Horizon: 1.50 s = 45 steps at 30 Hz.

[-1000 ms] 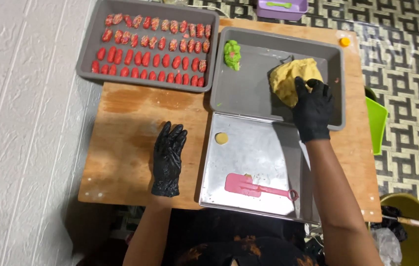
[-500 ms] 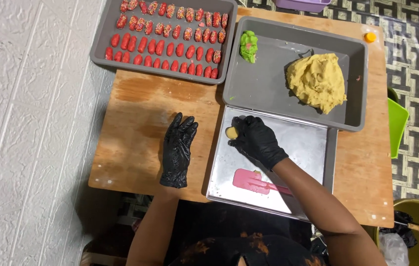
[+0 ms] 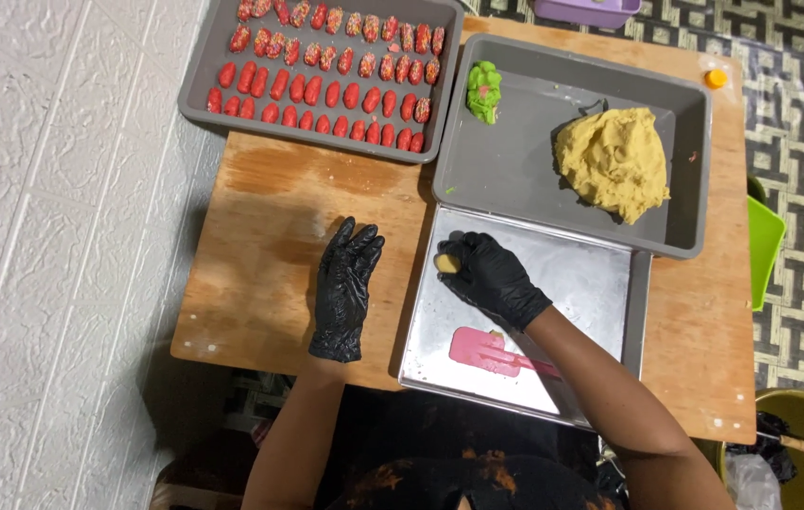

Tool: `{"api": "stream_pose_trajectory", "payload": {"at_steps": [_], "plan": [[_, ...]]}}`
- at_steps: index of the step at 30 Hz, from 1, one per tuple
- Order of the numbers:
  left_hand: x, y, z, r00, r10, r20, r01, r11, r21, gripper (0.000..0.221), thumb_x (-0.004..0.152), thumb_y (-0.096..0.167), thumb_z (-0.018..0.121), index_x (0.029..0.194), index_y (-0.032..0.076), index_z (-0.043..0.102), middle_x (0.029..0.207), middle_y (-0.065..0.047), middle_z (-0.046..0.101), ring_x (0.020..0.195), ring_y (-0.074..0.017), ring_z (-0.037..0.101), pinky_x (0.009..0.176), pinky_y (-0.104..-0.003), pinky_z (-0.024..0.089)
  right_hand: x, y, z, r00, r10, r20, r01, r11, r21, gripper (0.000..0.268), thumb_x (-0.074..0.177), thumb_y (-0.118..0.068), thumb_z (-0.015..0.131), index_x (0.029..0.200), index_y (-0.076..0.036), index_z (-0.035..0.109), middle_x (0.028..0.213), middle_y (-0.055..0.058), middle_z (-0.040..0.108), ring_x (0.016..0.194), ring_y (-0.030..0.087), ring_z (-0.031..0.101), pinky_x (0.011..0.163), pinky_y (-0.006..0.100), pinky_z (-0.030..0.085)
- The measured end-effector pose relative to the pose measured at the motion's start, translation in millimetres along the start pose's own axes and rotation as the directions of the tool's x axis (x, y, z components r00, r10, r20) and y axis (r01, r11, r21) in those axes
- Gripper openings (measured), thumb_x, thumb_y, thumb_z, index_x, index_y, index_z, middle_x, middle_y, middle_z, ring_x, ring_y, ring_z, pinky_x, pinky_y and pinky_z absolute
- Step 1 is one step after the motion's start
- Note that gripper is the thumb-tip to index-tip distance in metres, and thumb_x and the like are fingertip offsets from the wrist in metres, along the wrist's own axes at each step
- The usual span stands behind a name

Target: The person is taking small portions of yellow dough, rolling them into balls between their gloved hands, and placing them onto a metal tray. They also use a small pink spatula to press down on or adjust the dough pieces.

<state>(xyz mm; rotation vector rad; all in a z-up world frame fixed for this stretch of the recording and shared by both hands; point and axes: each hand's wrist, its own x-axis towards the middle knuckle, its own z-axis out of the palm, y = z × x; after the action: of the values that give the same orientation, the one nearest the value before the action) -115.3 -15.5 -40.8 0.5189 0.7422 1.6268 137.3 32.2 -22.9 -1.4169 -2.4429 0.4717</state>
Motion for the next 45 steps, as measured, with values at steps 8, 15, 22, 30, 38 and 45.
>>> {"api": "stream_pose_trajectory", "payload": {"at_steps": [8, 15, 22, 30, 38, 45], "plan": [[0.5, -1.4, -0.2, 1.000, -0.002, -0.009, 0.002, 1.000, 0.001, 0.047, 0.106, 0.018, 0.042, 0.151, 0.002, 0.044, 0.141, -0.029, 0.056, 0.130, -0.0418, 0.056, 0.113, -0.052, 0.044, 6.4, -6.5, -11.7, 0.993, 0.046, -0.111, -0.035, 0.994, 0.106, 0.046, 0.084, -0.039, 0.078, 0.124, -0.018, 0.070, 0.110, 0.010, 0.068, 0.100, 0.033, 0.069, 0.078, 0.044, 0.062], [0.9, -5.8, -5.0, 1.000, -0.011, -0.010, 0.010, 0.999, -0.034, 0.048, 0.106, 0.018, 0.044, 0.151, 0.003, 0.044, 0.141, -0.030, 0.056, 0.129, -0.0425, 0.057, 0.112, -0.052, 0.046, 30.4, -22.2, -19.7, 0.965, -0.003, -0.262, -0.087, 0.939, -0.332, 0.045, 0.089, -0.048, 0.071, 0.128, -0.026, 0.066, 0.105, -0.001, 0.068, 0.091, 0.023, 0.070, 0.071, 0.037, 0.062], [2.0, -3.1, -2.4, 1.000, -0.010, 0.002, 0.010, 0.999, -0.032, 0.048, 0.106, 0.019, 0.044, 0.151, 0.002, 0.045, 0.140, -0.030, 0.056, 0.129, -0.0421, 0.058, 0.111, -0.050, 0.047, 28.0, -18.6, -20.7, 0.964, 0.028, -0.264, -0.119, 0.935, -0.334, 0.042, 0.090, -0.046, 0.070, 0.124, -0.021, 0.068, 0.102, 0.002, 0.070, 0.086, 0.026, 0.071, 0.066, 0.040, 0.062], [0.6, -1.1, 0.7, 1.000, -0.017, -0.009, 0.017, 0.999, -0.033, 0.047, 0.106, 0.018, 0.044, 0.150, 0.002, 0.046, 0.139, -0.030, 0.057, 0.128, -0.0412, 0.059, 0.111, -0.050, 0.047, 16.7, 11.5, -14.1, 0.965, 0.261, -0.027, -0.262, 0.964, -0.034, 0.052, 0.084, -0.036, 0.079, 0.129, -0.012, 0.068, 0.107, 0.014, 0.072, 0.098, 0.039, 0.070, 0.081, 0.050, 0.061], [2.3, -5.6, -5.1, 1.000, -0.012, -0.008, 0.012, 0.999, -0.051, 0.047, 0.106, 0.018, 0.045, 0.150, 0.002, 0.046, 0.139, -0.032, 0.056, 0.128, -0.0439, 0.057, 0.111, -0.052, 0.046, 29.5, 4.2, -25.0, 0.918, 0.384, 0.097, -0.390, 0.919, 0.050, 0.044, 0.088, -0.042, 0.074, 0.120, -0.012, 0.072, 0.093, 0.013, 0.077, 0.094, 0.039, 0.073, 0.082, 0.050, 0.059], [0.6, -2.8, -1.4, 0.999, -0.025, -0.019, 0.025, 0.999, -0.021, 0.047, 0.106, 0.018, 0.043, 0.150, 0.003, 0.046, 0.139, -0.030, 0.057, 0.128, -0.0425, 0.058, 0.112, -0.052, 0.045, 34.0, 7.6, -23.7, 0.933, 0.346, 0.097, -0.354, 0.932, 0.076, 0.040, 0.086, -0.040, 0.077, 0.113, -0.012, 0.073, 0.090, 0.014, 0.076, 0.093, 0.040, 0.073, 0.081, 0.050, 0.058]]}}
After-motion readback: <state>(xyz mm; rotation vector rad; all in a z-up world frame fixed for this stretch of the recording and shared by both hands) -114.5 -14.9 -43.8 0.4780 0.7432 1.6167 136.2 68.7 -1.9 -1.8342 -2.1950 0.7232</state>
